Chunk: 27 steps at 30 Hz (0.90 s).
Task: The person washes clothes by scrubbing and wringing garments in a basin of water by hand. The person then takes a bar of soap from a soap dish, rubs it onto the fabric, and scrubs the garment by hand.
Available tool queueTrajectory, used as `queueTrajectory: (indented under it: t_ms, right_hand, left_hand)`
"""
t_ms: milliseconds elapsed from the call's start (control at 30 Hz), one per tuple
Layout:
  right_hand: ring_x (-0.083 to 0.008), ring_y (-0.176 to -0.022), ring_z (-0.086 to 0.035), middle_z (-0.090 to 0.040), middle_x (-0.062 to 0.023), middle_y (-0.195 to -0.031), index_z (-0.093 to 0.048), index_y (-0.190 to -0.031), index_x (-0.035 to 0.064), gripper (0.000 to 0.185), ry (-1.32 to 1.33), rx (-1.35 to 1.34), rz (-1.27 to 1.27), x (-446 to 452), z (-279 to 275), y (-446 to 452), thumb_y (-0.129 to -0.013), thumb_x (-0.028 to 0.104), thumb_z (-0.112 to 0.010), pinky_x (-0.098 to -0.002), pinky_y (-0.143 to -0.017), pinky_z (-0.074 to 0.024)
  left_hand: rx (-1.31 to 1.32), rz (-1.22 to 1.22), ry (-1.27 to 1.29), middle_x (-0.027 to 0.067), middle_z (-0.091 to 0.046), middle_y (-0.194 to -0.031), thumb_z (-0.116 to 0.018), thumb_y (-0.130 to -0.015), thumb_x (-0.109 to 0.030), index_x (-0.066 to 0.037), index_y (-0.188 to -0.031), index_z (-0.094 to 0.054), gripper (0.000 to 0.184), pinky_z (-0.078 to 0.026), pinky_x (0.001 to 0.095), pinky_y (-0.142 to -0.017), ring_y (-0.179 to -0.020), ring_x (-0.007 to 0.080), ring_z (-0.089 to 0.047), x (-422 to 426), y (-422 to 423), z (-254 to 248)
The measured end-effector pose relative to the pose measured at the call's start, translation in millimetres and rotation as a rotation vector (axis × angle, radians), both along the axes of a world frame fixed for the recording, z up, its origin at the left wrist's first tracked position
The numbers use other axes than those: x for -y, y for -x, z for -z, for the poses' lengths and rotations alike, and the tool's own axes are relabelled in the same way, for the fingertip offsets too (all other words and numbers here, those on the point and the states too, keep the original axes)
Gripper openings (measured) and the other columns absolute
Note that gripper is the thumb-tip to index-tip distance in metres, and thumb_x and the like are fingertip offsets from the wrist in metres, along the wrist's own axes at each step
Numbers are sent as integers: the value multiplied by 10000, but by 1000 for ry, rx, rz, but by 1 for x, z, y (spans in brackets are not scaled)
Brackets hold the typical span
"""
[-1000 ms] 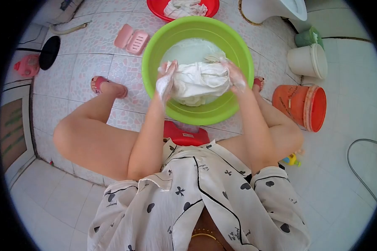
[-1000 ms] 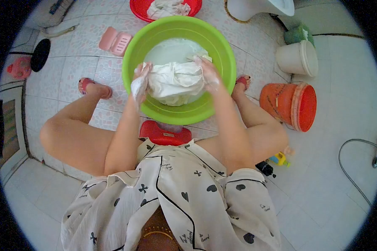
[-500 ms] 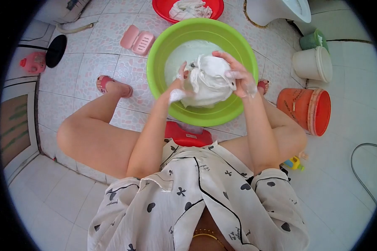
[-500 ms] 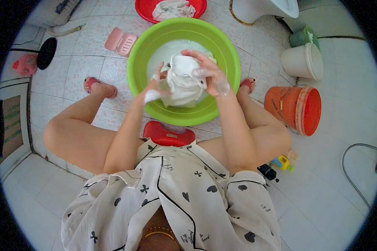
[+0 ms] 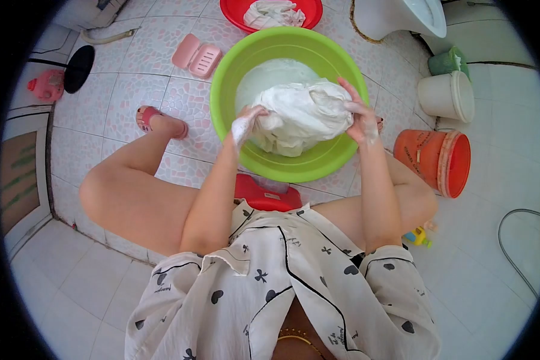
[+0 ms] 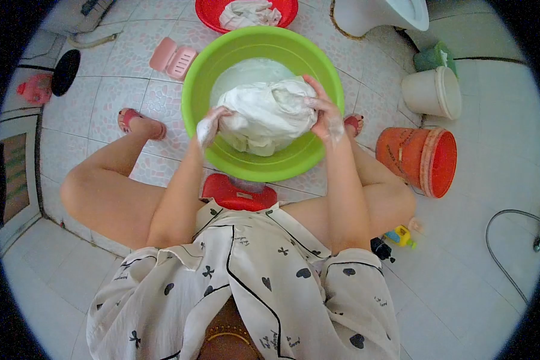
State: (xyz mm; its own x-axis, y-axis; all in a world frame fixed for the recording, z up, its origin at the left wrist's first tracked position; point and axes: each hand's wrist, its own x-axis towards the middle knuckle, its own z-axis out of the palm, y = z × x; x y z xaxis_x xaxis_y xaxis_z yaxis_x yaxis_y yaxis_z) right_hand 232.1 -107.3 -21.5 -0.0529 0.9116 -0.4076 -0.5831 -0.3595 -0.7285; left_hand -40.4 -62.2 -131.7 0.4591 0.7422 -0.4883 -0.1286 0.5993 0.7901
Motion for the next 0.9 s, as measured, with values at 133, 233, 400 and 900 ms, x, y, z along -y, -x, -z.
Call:
queueTrajectory:
  t_ms: [133, 233, 400, 900]
  right_hand:
    - [-287, -1250, -400, -347, -175, -1371, -251, -1396, 67, 833, 25, 379, -130, 10, 35, 5, -696, 89, -701, -372, -1073, -300]
    - [-257, -1293, -344, -356, -145, -1395, -246, -1404, 47, 932, -52, 743, -390, 21, 53, 23, -664, 197, -793, -335, -1069, -293]
    - [-241, -1281, -370, -384, -148, -1388, -265, -1391, -23, 1050, -23, 1043, -664, 39, 102, 54, -580, 295, -852, -319, -1053, -312]
    - [-231, -1030, -559, -558, -135, -1138, -433, -1267, 21, 521, -23, -175, 303, -6, 77, 49, -749, 34, -493, -363, -866, -499]
  left_hand:
    - [244, -212, 232, 44, -601, -856, -518, -832, -146, -53, -812, -595, 123, -474, 296, -777, -824, 169, -587, 1, -6, -4]
    - [374, -276, 246, 57, -604, -869, -489, -851, -137, -51, -838, -592, 134, -487, 310, -779, -840, 182, -596, 2, -9, -22]
    - [532, -352, 331, 83, -618, -970, -493, -856, -152, -48, -955, -583, 169, -501, 378, -844, -926, 218, -610, 6, -11, -51]
    - [407, -329, 424, 112, -563, -1209, -403, -951, -424, -40, -1270, -454, 502, -444, 437, -963, -1111, 257, -552, -2, -8, -12]
